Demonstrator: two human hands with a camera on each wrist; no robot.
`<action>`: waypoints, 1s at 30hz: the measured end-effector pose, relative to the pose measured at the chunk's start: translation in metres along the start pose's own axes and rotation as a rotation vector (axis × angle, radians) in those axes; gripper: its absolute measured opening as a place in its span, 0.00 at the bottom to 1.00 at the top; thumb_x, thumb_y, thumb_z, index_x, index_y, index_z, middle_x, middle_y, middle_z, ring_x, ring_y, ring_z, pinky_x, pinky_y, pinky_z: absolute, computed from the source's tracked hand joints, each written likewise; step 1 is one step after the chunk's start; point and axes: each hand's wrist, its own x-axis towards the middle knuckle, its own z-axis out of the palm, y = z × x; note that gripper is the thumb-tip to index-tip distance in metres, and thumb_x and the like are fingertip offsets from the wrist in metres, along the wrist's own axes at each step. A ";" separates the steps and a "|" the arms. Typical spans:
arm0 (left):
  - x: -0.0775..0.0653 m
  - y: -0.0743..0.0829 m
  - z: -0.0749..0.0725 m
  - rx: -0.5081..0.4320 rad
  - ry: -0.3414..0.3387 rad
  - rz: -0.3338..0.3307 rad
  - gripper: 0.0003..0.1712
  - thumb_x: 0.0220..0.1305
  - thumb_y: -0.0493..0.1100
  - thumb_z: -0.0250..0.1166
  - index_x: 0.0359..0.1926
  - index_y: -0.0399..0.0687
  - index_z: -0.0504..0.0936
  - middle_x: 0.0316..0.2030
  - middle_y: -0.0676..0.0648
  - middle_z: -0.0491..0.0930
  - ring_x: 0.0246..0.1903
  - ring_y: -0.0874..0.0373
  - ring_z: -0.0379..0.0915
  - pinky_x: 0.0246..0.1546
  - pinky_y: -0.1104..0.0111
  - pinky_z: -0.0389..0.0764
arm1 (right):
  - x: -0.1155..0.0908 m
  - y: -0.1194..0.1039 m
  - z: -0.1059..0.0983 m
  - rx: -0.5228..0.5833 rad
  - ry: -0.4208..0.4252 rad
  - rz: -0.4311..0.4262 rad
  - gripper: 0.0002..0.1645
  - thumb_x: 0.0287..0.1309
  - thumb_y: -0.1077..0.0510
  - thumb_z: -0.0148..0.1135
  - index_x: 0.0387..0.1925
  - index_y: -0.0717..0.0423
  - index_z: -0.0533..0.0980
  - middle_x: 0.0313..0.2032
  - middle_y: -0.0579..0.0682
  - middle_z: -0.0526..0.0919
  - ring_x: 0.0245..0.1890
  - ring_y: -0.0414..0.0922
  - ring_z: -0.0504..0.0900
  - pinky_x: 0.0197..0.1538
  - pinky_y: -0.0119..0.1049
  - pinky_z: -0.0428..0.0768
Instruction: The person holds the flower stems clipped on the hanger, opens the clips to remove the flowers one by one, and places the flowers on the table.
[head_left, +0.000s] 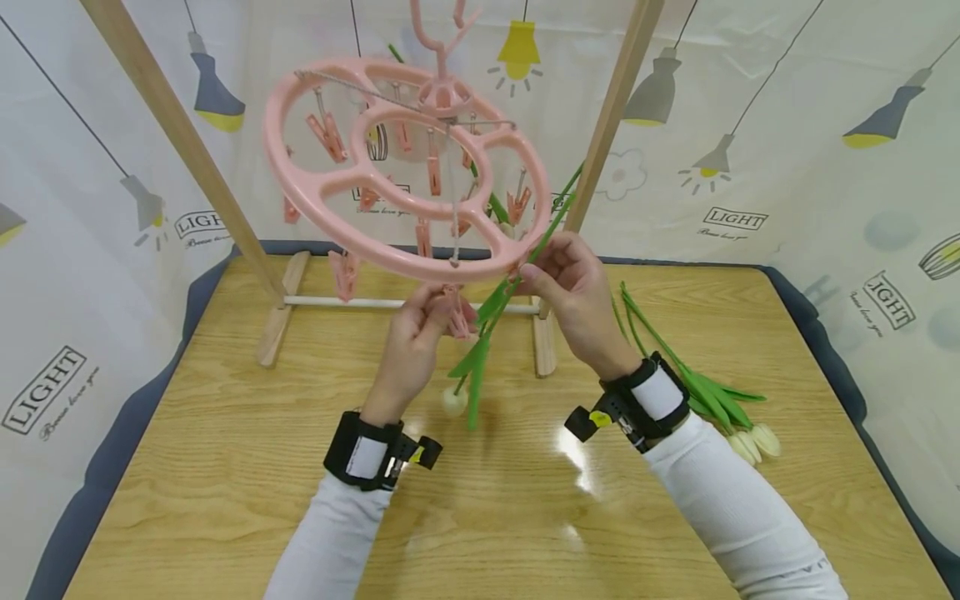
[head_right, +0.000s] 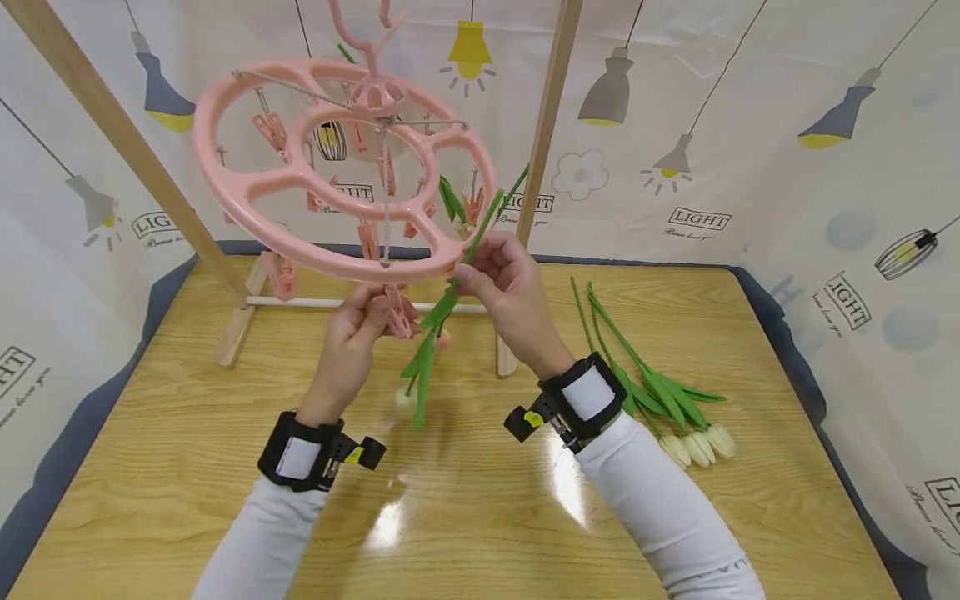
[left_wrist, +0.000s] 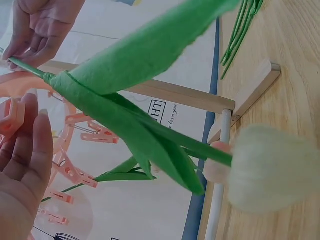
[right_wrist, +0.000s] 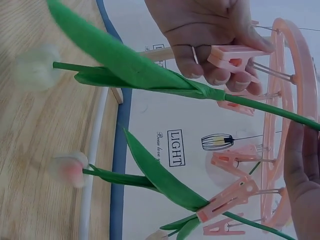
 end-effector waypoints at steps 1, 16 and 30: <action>0.000 0.000 0.000 -0.012 0.000 -0.004 0.16 0.77 0.38 0.47 0.57 0.31 0.71 0.36 0.37 0.80 0.30 0.62 0.77 0.38 0.70 0.84 | 0.000 0.000 0.000 -0.002 0.001 -0.005 0.17 0.64 0.76 0.51 0.45 0.53 0.72 0.39 0.46 0.81 0.37 0.40 0.83 0.43 0.34 0.86; -0.003 0.001 -0.007 -0.004 0.056 0.032 0.18 0.77 0.38 0.46 0.58 0.28 0.70 0.33 0.51 0.77 0.29 0.64 0.71 0.35 0.75 0.77 | 0.002 -0.009 -0.015 -0.032 0.047 -0.014 0.18 0.64 0.77 0.51 0.42 0.52 0.72 0.38 0.48 0.80 0.37 0.39 0.82 0.42 0.32 0.85; -0.006 0.002 -0.012 -0.060 0.095 0.041 0.15 0.79 0.49 0.47 0.53 0.46 0.74 0.29 0.52 0.68 0.26 0.61 0.62 0.29 0.74 0.72 | 0.002 -0.015 -0.043 -0.053 0.102 -0.051 0.14 0.65 0.74 0.54 0.45 0.55 0.73 0.38 0.49 0.79 0.37 0.41 0.82 0.41 0.31 0.84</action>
